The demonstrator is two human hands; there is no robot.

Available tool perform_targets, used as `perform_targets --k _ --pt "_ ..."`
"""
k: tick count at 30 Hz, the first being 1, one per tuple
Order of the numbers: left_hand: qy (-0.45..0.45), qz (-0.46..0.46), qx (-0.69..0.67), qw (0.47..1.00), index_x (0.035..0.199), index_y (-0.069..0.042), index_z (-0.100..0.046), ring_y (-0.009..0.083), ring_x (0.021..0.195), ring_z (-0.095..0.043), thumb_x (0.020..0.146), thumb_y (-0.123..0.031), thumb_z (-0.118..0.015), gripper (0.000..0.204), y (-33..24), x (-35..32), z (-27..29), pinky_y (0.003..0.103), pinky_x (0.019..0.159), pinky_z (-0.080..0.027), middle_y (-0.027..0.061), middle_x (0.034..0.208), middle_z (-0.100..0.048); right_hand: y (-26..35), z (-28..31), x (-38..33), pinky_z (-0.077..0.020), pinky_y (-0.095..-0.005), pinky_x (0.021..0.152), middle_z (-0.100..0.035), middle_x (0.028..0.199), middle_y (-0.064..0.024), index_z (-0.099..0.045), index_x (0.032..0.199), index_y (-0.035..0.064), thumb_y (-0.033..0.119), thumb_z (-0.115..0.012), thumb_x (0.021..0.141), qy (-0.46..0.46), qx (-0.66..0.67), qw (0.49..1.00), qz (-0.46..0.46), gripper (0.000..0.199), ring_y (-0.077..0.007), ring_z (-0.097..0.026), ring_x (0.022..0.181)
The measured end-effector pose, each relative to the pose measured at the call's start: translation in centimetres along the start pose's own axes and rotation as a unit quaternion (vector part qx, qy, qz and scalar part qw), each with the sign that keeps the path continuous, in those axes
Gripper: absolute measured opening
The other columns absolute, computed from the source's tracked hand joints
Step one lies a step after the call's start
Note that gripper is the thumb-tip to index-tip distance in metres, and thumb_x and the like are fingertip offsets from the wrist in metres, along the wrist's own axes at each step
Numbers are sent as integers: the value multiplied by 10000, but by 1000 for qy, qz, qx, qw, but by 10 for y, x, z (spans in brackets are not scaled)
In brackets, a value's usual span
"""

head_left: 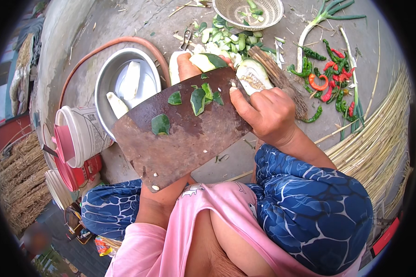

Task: The person sits on the floor and uses a large knife to peel the skin off a white vegetable, likely a winter melon. The person holds the vegetable in one hand and scrapes the skin off with the knife in the other, placing the peeled pieces into a metal bowl.

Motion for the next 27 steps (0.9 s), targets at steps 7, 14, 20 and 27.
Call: perform_targets --k 7,14,20,27 --pt "-124 -174 181 960 1026 37 -604 285 876 -650 958 -484 -332 591 -4 -11 -2 380 806 -526 174 953 -674 -19 -7 0 -402 -320 492 -423 608 5 -666 1124 158 101 -621 741 -12 6 999 -35 390 -167 -528 537" --pt "-149 -216 163 951 1056 47 -592 281 915 -654 969 -483 -351 589 0 -27 -16 379 829 -529 184 991 -672 -39 3 0 -451 -366 518 -492 634 -27 -673 1118 138 4 -646 651 -7 58 992 -108 486 -221 -580 575" --pt "-210 -192 94 954 1140 8 -539 276 915 -658 988 -511 -356 570 3 -13 -7 385 804 -553 177 995 -663 -10 7 6 -424 -325 497 -442 621 -3 -676 1084 143 135 -618 740 5 58 997 -44 349 -176 -557 548" --pt "-205 -87 -14 975 1107 66 -564 313 886 -639 953 -552 -271 701 7 -3 0 431 796 -549 188 996 -657 -2 6 5 -423 -322 488 -432 616 -1 -675 1084 147 146 -627 741 22 56 998 -34 346 -165 -555 543"
Point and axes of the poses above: each hand's wrist, its own x-axis towards the middle knuckle, its own z-axis out of the back of the hand, y = z × x, the point moved 6 cm from there along x, towards the middle knuckle
